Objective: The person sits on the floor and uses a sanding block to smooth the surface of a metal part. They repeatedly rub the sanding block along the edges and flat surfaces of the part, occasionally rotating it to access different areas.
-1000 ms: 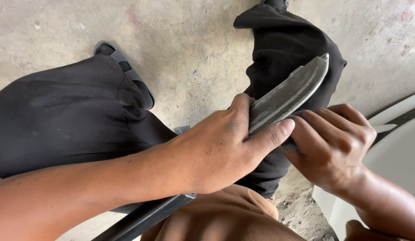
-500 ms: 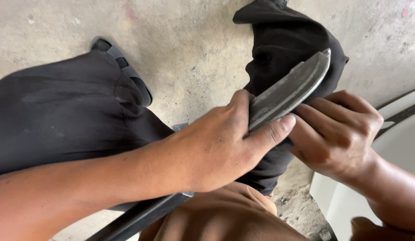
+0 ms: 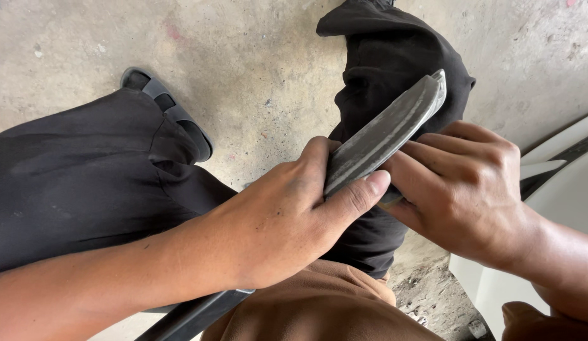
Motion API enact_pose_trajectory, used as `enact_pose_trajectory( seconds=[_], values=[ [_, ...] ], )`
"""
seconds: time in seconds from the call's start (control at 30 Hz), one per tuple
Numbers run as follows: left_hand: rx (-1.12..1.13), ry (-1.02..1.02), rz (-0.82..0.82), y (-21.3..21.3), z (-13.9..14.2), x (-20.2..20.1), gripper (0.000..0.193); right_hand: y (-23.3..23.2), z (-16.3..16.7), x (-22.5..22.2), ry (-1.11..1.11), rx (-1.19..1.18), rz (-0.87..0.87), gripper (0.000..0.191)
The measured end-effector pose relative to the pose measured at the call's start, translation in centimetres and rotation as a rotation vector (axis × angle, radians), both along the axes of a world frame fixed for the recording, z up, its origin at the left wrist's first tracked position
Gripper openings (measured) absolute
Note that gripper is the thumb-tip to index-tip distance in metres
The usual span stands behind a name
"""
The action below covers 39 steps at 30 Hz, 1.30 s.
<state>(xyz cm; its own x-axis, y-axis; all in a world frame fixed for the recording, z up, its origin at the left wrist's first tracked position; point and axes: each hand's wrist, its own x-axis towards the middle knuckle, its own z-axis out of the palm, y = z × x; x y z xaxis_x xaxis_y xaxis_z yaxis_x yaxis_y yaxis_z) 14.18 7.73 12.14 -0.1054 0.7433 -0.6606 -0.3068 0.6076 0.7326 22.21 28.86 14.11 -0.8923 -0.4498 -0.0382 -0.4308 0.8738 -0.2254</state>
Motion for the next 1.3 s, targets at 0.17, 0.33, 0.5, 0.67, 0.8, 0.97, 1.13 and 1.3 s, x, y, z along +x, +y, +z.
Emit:
enact_pose_trajectory(
  seconds=[0.17, 0.33, 0.5, 0.67, 0.8, 0.97, 1.13, 1.3],
  values=[
    [-0.003, -0.011, 0.012, 0.0, 0.2, -0.1, 0.066, 0.6, 0.3, -0.3, -0.117, -0.001, -0.006, 0.033],
    [0.067, 0.055, 0.031, -0.1, 0.3, -0.1, 0.066, -0.4, 0.3, -0.5, -0.185, 0.029, -0.085, 0.037],
    [0.024, 0.02, 0.0, 0.0, 0.3, -0.2, 0.065, -0.9, 0.1, -0.3, 0.01, -0.045, -0.041, 0.036],
    [0.095, 0.015, 0.066, -0.1, 0.4, 0.0, 0.064, -0.2, -0.2, 0.1, -0.217, -0.01, -0.107, 0.039],
    [0.024, 0.029, 0.012, -0.2, 0.2, -0.1, 0.063, 0.0, -0.5, -0.2, -0.248, -0.055, -0.145, 0.037],
    [0.012, -0.038, 0.026, -0.3, 0.2, 0.0, 0.061, -0.4, -0.6, -0.1, -0.268, -0.067, -0.193, 0.035],
    [0.094, 0.014, 0.058, -0.3, 0.3, 0.1, 0.065, -0.9, -0.3, 1.0, -0.138, -0.085, -0.191, 0.041],
    [-0.001, -0.006, -0.003, -0.2, 0.4, -0.2, 0.068, -2.4, -0.8, 2.7, -0.017, -0.024, -0.351, 0.049]
  ],
)
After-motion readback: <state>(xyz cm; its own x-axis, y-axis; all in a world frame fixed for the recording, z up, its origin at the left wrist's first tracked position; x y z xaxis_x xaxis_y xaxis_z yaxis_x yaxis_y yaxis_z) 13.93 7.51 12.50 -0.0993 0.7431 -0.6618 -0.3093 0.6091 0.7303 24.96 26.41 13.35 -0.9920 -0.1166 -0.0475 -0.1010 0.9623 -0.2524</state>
